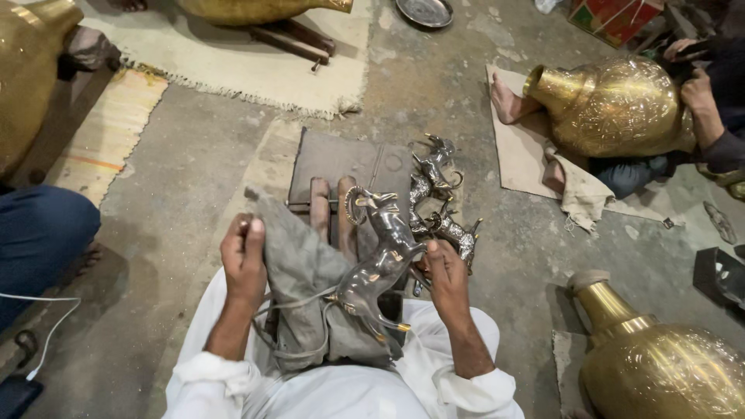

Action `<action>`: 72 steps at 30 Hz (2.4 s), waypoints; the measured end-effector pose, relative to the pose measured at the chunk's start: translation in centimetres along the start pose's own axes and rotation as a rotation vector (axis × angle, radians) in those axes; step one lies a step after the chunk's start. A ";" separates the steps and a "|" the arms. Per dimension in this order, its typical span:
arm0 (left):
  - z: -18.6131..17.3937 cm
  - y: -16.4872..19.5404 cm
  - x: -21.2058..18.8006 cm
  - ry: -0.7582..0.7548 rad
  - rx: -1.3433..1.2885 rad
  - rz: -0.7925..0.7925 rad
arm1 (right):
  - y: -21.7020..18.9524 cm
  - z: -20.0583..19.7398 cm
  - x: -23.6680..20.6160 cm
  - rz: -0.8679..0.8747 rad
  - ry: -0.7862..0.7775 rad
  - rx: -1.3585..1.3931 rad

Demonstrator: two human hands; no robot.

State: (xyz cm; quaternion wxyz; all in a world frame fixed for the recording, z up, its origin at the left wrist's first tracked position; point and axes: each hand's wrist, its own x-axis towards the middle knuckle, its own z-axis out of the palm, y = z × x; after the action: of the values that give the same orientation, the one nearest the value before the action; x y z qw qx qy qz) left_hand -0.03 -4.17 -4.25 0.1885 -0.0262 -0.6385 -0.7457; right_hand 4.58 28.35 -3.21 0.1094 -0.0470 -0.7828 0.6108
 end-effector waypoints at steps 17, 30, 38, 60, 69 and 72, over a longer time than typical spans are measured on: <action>12.6 1.6 1.9 -0.491 0.912 0.319 | 2.9 2.5 1.6 -0.029 -0.021 -0.251; 14.3 3.0 4.9 -0.657 1.079 0.248 | 0.9 3.8 0.1 -0.107 0.019 -0.329; 13.6 2.3 1.7 -0.814 0.919 0.212 | 1.9 4.3 0.0 -0.205 0.063 -0.301; 9.7 1.8 -2.1 -0.806 0.888 0.155 | 0.6 4.5 -0.6 -0.148 0.052 -0.312; 6.1 4.7 -3.4 -0.665 0.826 -0.020 | 0.3 4.5 -0.6 -0.135 0.004 -0.260; 3.6 5.4 -4.0 -0.722 0.797 -0.113 | 0.1 4.7 -0.5 -0.149 0.008 -0.243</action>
State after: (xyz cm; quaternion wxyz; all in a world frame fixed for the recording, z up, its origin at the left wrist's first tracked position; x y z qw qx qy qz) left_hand 4.63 -0.38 0.42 -0.0877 -0.1729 -0.8965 -0.3984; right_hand 3.97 23.86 -4.45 0.1512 -0.0039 -0.8519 0.5015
